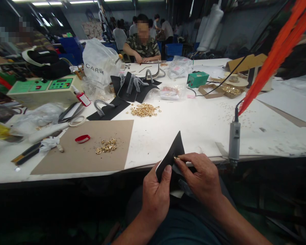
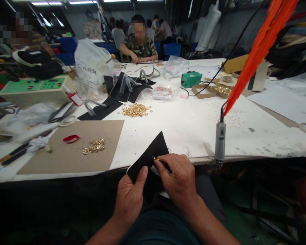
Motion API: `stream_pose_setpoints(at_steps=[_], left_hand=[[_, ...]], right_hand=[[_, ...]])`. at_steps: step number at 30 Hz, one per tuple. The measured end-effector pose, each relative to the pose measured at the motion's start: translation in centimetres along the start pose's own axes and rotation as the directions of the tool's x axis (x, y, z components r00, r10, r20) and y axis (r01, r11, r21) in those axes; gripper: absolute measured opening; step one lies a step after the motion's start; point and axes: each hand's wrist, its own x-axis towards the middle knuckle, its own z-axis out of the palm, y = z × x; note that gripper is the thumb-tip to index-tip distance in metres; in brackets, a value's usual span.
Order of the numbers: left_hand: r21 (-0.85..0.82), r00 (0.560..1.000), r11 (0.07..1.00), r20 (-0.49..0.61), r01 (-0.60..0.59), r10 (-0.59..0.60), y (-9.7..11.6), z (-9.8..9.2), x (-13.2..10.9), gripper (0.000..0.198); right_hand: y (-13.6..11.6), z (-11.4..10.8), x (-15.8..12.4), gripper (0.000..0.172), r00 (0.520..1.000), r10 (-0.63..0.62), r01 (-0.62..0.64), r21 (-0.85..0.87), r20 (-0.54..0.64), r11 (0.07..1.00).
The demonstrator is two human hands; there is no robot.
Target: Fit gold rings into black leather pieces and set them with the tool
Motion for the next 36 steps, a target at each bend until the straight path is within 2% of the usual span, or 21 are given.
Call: stream_pose_setpoints(at_steps=[5, 10, 15, 19, 21, 23, 25, 27, 28, 29, 30, 32, 33, 34, 36], left_hand=[[0.059, 1.000, 0.998, -0.014, -0.025, 0.025, 0.1, -0.3, -0.7, 0.042], [0.041, 0.997, 0.997, -0.040, -0.070, 0.072, 0.1, -0.7, -1.7, 0.042], [0.007, 0.989, 0.992, -0.088, -0.122, 0.122, 1.0, -0.9, -2.7, 0.044], [-0.050, 0.977, 0.983, -0.134, -0.175, 0.167, 2.1, -0.7, -3.5, 0.059], [-0.040, 0.954, 0.962, -0.151, -0.269, 0.260, 2.1, -0.8, -3.8, 0.063], [0.029, 0.901, 0.909, -0.117, -0.416, 0.417, 1.8, -1.1, -4.0, 0.066], [0.071, 0.834, 0.833, -0.034, -0.548, 0.551, 1.4, -1.4, -4.1, 0.071], [0.037, 0.784, 0.783, 0.024, -0.620, 0.620, 1.2, -1.6, -4.3, 0.070], [-0.003, 0.788, 0.788, 0.023, -0.616, 0.616, 1.2, -1.6, -4.4, 0.065], [-0.056, 0.815, 0.814, 0.006, -0.578, 0.579, 1.4, -1.6, -4.6, 0.059], [-0.121, 0.863, 0.856, -0.022, -0.503, 0.504, 1.6, -1.6, -4.7, 0.053], [-0.258, 0.960, 0.925, -0.065, -0.280, 0.273, 2.2, -1.6, -4.9, 0.042], [-0.308, 0.985, 0.936, -0.072, -0.173, 0.158, 2.5, -1.6, -5.0, 0.041], [-0.336, 0.994, 0.936, -0.076, -0.099, 0.078, 2.7, -1.8, -4.9, 0.046], [-0.331, 0.995, 0.942, -0.097, -0.054, 0.023, 3.0, -2.2, -4.7, 0.063]], right_hand=[[-1.3, -0.5, 0.3, 0.006, 0.999, -0.043, 0.042, -0.050, -0.029, 0.998], [-2.9, -0.9, 0.2, 0.011, 0.998, -0.053, 0.052, -0.025, -0.022, 0.998], [-4.5, -1.9, -0.2, 0.047, 0.995, -0.053, 0.045, 0.093, 0.088, 0.995], [-5.4, -3.0, -0.5, 0.072, 0.979, -0.099, 0.075, 0.133, 0.180, 0.988], [-5.7, -3.0, -0.8, 0.079, 0.969, -0.148, 0.122, 0.137, 0.200, 0.983], [-5.8, -2.8, -1.2, 0.079, 0.967, -0.169, 0.149, 0.113, 0.191, 0.982], [-5.8, -2.5, -1.6, 0.072, 0.979, -0.156, 0.146, 0.075, 0.135, 0.986], [-5.8, -2.4, -1.9, 0.062, 0.987, -0.149, 0.144, 0.068, 0.067, 0.987], [-5.8, -2.6, -2.1, 0.059, 0.987, -0.155, 0.151, 0.084, 0.044, 0.985], [-5.8, -2.9, -2.2, 0.058, 0.985, -0.167, 0.163, 0.109, 0.034, 0.981], [-5.8, -3.3, -2.3, 0.057, 0.982, -0.186, 0.179, 0.138, 0.038, 0.974], [-5.8, -4.3, -2.4, 0.056, 0.968, -0.243, 0.228, 0.189, 0.060, 0.955], [-5.8, -4.8, -2.5, 0.055, 0.958, -0.278, 0.257, 0.210, 0.077, 0.943], [-5.7, -5.2, -2.7, 0.054, 0.947, -0.308, 0.281, 0.228, 0.095, 0.932], [-5.5, -5.9, -3.1, 0.051, 0.933, -0.337, 0.296, 0.263, 0.127, 0.918]])
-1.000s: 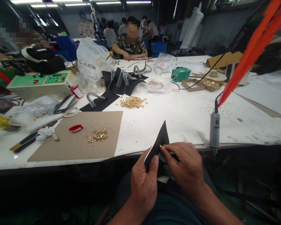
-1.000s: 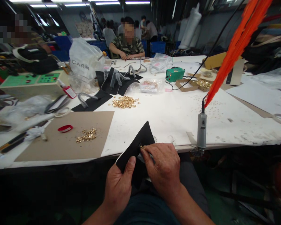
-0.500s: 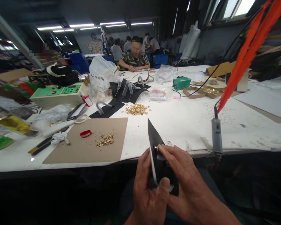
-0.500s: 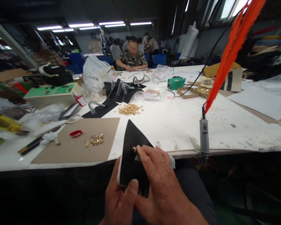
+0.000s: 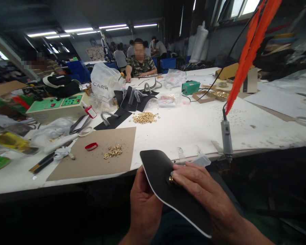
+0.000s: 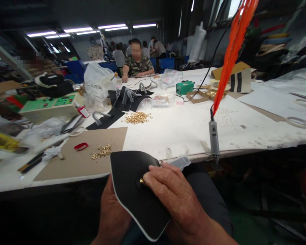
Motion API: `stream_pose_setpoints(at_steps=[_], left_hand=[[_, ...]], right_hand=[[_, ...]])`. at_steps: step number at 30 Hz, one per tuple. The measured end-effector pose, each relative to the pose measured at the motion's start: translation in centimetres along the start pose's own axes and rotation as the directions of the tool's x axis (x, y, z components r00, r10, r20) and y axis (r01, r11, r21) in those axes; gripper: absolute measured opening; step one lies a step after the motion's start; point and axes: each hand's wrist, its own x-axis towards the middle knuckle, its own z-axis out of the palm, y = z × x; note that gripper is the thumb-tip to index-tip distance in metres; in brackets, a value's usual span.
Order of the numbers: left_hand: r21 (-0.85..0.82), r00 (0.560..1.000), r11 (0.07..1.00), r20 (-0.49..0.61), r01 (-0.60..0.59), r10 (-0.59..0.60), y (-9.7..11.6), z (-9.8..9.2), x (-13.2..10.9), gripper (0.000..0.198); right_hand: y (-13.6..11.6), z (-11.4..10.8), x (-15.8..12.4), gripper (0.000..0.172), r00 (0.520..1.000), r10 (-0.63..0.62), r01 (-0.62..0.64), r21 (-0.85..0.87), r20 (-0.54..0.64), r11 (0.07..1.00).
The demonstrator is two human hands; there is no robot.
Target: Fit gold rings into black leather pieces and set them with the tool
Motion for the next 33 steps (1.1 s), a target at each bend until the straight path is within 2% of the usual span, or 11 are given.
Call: stream_pose_setpoints(at_steps=[3, 5, 7, 9, 14, 19, 23, 28, 30, 31, 33], left_hand=[[0.121, 0.997, 0.990, 0.017, -0.079, 0.078, 0.4, -1.1, 0.7, 0.079], [0.270, 0.972, 0.935, 0.114, -0.230, 0.206, 0.7, -2.0, 1.2, 0.074], [0.392, 0.908, 0.822, 0.248, -0.414, 0.339, 1.1, -2.7, 1.7, 0.059], [0.417, 0.844, 0.742, 0.365, -0.526, 0.393, 1.4, -3.0, 2.0, 0.039], [0.175, 0.754, 0.846, 0.568, -0.503, 0.331, 1.6, -2.1, 1.9, 0.026], [0.108, 0.712, 0.860, 0.617, -0.499, 0.336, 0.7, -0.8, 2.5, 0.025], [0.132, 0.739, 0.882, 0.609, -0.452, 0.288, -0.7, -0.1, 3.9, 0.031], [0.234, 0.812, 0.900, 0.551, -0.368, 0.189, -2.3, 1.2, 6.5, 0.032], [0.320, 0.866, 0.904, 0.491, -0.284, 0.098, -2.7, 1.9, 7.7, 0.029], [0.381, 0.895, 0.898, 0.445, -0.222, 0.033, -2.9, 2.2, 8.3, 0.025], [0.504, 0.937, 0.862, 0.327, -0.060, -0.126, -3.4, 2.8, 9.5, 0.017]], right_hand=[[0.1, -0.7, -1.2, 0.047, 0.998, 0.014, -0.019, 0.073, 0.061, 0.997], [0.2, -1.1, -2.2, 0.046, 0.993, 0.033, -0.047, 0.126, 0.111, 0.991], [0.2, -1.7, -3.0, 0.047, 0.983, 0.061, -0.091, 0.170, 0.174, 0.981], [0.2, -2.2, -3.6, 0.048, 0.970, 0.088, -0.135, 0.200, 0.227, 0.970], [0.8, -2.9, -4.0, 0.042, 0.960, 0.145, -0.212, 0.284, 0.238, 0.935], [2.1, -2.6, -4.3, 0.042, 0.954, 0.200, -0.256, 0.256, 0.222, 0.932], [3.3, -2.3, -3.8, 0.046, 0.941, 0.289, -0.318, 0.175, 0.175, 0.932], [6.1, -1.2, -1.8, 0.030, 0.900, 0.428, -0.436, 0.190, 0.085, 0.880], [7.3, -0.6, -1.2, 0.024, 0.827, 0.553, -0.559, 0.242, 0.102, 0.793], [7.9, -0.3, -0.9, 0.020, 0.762, 0.632, -0.644, 0.261, 0.141, 0.719], [8.9, 0.2, -0.7, 0.015, 0.588, 0.774, -0.803, 0.281, 0.234, 0.525]])
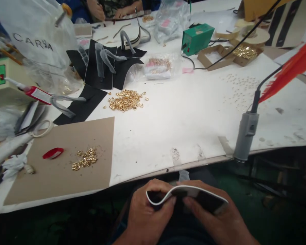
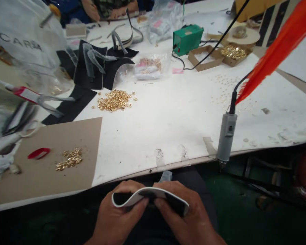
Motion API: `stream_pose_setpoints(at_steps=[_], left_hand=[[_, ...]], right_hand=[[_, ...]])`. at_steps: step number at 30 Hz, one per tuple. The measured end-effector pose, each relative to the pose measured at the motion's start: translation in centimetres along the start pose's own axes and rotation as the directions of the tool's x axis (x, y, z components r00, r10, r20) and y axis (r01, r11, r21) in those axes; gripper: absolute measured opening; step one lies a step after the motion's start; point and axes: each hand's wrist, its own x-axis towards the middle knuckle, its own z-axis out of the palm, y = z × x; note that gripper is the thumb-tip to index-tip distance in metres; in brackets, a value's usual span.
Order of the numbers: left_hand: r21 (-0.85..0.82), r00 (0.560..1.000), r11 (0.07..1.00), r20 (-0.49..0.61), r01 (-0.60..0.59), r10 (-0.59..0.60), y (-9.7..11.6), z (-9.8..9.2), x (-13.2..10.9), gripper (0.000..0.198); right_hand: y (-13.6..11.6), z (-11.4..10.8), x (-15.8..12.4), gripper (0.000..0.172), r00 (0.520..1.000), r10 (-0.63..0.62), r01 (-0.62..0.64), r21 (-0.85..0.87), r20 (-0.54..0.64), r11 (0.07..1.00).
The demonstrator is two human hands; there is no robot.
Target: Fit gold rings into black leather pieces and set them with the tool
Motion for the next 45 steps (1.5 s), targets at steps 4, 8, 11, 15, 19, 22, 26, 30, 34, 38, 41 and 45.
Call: stream_pose_setpoints(at_steps=[4, 8, 11, 15, 19, 22, 26, 30, 34, 38, 41, 45], left_hand=[[0.021, 0.932, 0.932, 0.019, 0.362, -0.363, -0.6, 1.0, 2.3, 0.011], [-0.025, 0.895, 0.894, 0.006, 0.446, -0.446, -1.4, 2.3, 3.9, 0.024], [-0.085, 0.908, 0.907, -0.032, 0.413, -0.417, -2.0, 3.1, 4.6, 0.031], [-0.178, 0.904, 0.894, -0.051, 0.410, -0.425, -2.3, 3.5, 5.0, 0.041], [-0.135, 0.909, 0.912, -0.108, 0.387, -0.402, -2.7, 3.8, 5.4, 0.040], [-0.042, 0.910, 0.925, -0.168, 0.377, -0.378, -3.2, 4.1, 5.7, 0.036], [0.056, 0.923, 0.938, -0.206, 0.343, -0.326, -3.9, 4.4, 6.2, 0.036], [0.212, 0.952, 0.938, -0.194, 0.275, -0.236, -3.3, 4.2, 6.3, 0.042], [0.467, 0.974, 0.878, -0.227, 0.106, 0.004, -2.5, 3.4, 5.7, 0.076], [0.732, 0.915, 0.623, 0.000, -0.275, 0.403, -3.8, 2.5, 5.6, 0.057], [0.670, 0.889, 0.616, 0.155, -0.414, 0.430, -5.8, 2.3, 6.4, 0.026], [0.617, 0.892, 0.668, 0.137, -0.417, 0.430, -7.0, 2.2, 7.5, 0.021]], right_hand=[[1.0, -0.3, 1.6, 0.028, 0.958, 0.286, -0.284, 0.080, -0.006, 0.955], [2.0, -0.9, 3.5, 0.024, 0.955, 0.290, -0.285, 0.077, -0.062, 0.955], [2.8, -1.1, 4.6, 0.026, 0.967, 0.243, -0.237, 0.081, -0.074, 0.968], [3.6, -1.2, 5.5, 0.030, 0.977, 0.214, -0.214, 0.023, -0.009, 0.977], [4.1, -1.4, 6.8, 0.030, 0.979, 0.202, -0.195, -0.189, 0.020, 0.962], [4.4, -1.5, 7.9, 0.030, 0.973, 0.226, -0.195, -0.375, 0.041, 0.906], [4.6, -1.3, 8.7, 0.032, 0.971, 0.234, -0.182, -0.503, 0.042, 0.845], [4.8, -1.0, 9.0, 0.033, 0.973, 0.228, -0.187, -0.509, 0.019, 0.840], [4.5, -0.7, 8.9, 0.032, 0.972, 0.233, -0.219, -0.495, -0.033, 0.841], [3.7, -0.8, 8.5, 0.028, 0.977, 0.197, -0.211, -0.471, -0.080, 0.856], [3.1, -0.8, 8.3, 0.021, 0.985, 0.133, -0.171, -0.457, -0.114, 0.873], [2.4, -1.0, 7.8, 0.009, 0.985, 0.043, -0.110, -0.411, -0.168, 0.905]])
